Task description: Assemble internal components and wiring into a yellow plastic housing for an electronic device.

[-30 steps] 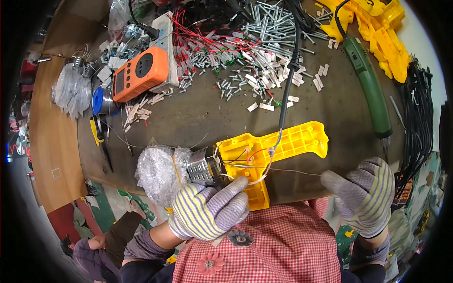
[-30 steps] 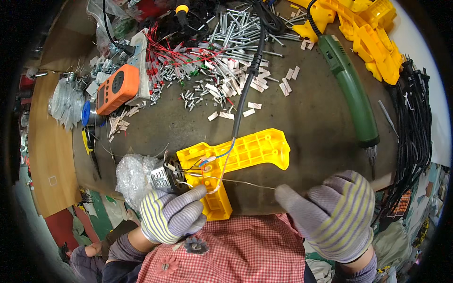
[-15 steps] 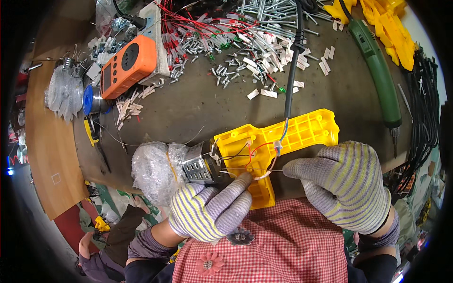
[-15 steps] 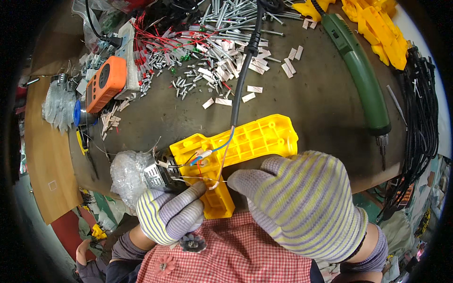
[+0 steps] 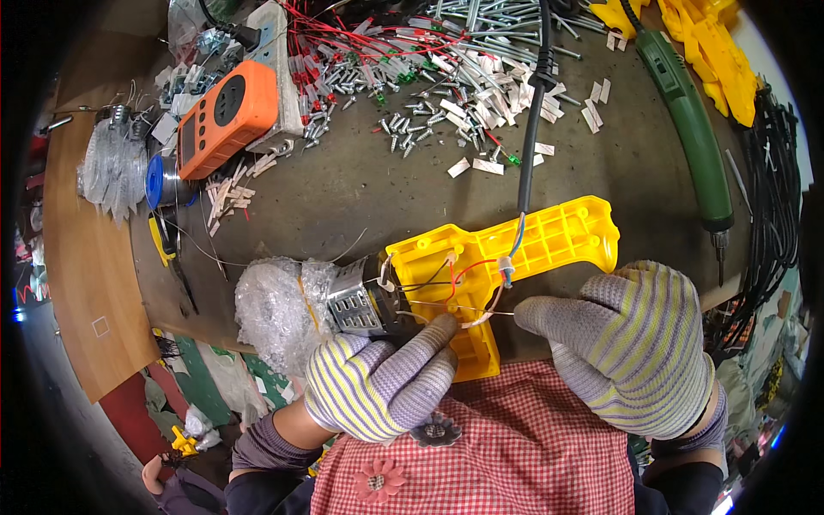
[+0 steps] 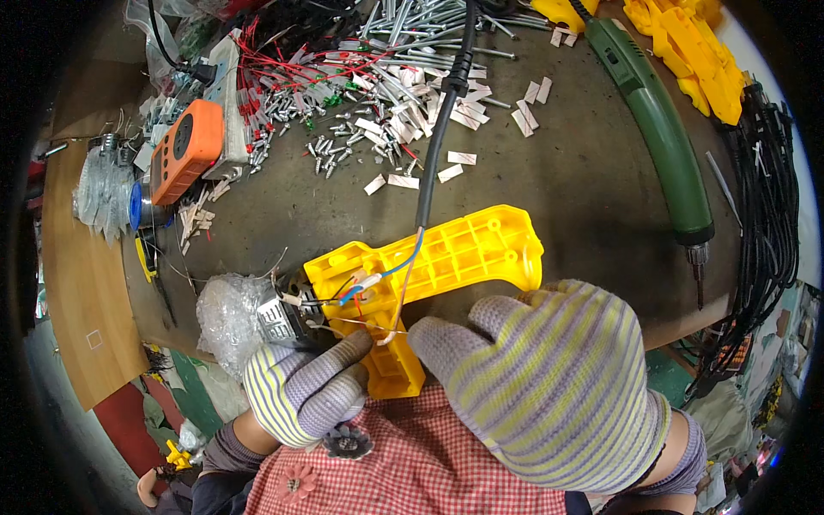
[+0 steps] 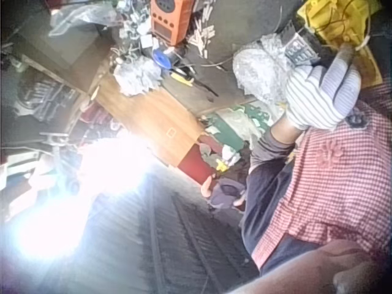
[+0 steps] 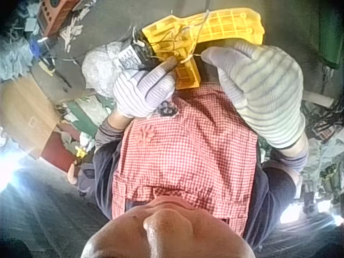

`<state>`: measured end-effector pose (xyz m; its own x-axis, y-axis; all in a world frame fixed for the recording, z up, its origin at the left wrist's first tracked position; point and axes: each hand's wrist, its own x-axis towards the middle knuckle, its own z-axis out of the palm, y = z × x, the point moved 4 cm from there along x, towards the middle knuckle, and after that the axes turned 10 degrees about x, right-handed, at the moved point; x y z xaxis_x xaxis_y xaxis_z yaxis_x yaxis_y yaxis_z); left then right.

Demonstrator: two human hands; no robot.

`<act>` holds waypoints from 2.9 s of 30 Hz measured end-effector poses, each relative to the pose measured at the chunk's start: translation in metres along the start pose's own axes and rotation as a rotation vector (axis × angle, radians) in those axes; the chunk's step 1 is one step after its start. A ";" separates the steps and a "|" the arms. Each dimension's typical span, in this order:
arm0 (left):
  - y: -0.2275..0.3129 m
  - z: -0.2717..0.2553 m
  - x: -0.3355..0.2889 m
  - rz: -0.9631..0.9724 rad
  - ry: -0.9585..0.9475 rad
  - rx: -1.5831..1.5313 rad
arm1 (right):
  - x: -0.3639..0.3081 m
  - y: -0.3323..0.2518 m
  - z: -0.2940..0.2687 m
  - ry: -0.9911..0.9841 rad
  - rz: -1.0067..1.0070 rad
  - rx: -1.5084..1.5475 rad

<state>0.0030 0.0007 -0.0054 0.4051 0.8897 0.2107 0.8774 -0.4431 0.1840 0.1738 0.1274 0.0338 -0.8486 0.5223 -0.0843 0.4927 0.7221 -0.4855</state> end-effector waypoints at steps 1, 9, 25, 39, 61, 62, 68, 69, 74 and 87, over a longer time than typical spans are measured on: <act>0.000 0.001 0.000 0.000 0.000 0.000 | 0.000 0.000 0.000 0.007 -0.010 -0.011; 0.000 0.002 0.001 -0.022 0.053 -0.024 | 0.013 -0.012 0.003 0.013 -0.102 0.053; -0.055 -0.025 0.003 -0.439 0.017 0.027 | 0.035 -0.036 0.022 0.046 -0.510 -0.151; -0.056 -0.013 -0.004 -0.453 0.052 -0.061 | 0.044 -0.045 0.037 -0.117 -0.247 -0.204; 0.007 -0.014 -0.013 -0.090 0.235 0.225 | -0.034 -0.019 0.037 -0.039 -0.412 0.303; 0.014 -0.003 -0.014 -0.077 0.280 0.266 | -0.038 -0.018 0.043 -0.018 -0.551 0.272; 0.019 0.017 -0.023 -0.102 0.301 0.178 | -0.035 -0.013 0.062 0.101 -0.822 0.074; 0.019 0.019 -0.024 -0.111 0.305 0.150 | -0.034 -0.013 0.063 0.092 -0.871 0.051; 0.015 0.023 -0.024 -0.059 0.283 0.078 | -0.026 -0.020 0.054 0.025 -1.074 -0.047; 0.015 0.029 -0.028 -0.022 0.304 -0.024 | 0.022 -0.019 0.042 0.025 0.213 0.799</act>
<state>0.0127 -0.0279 -0.0368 0.2876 0.8266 0.4837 0.8771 -0.4302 0.2137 0.1381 0.1059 0.0043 -0.7434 0.6282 -0.2294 0.3488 0.0716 -0.9344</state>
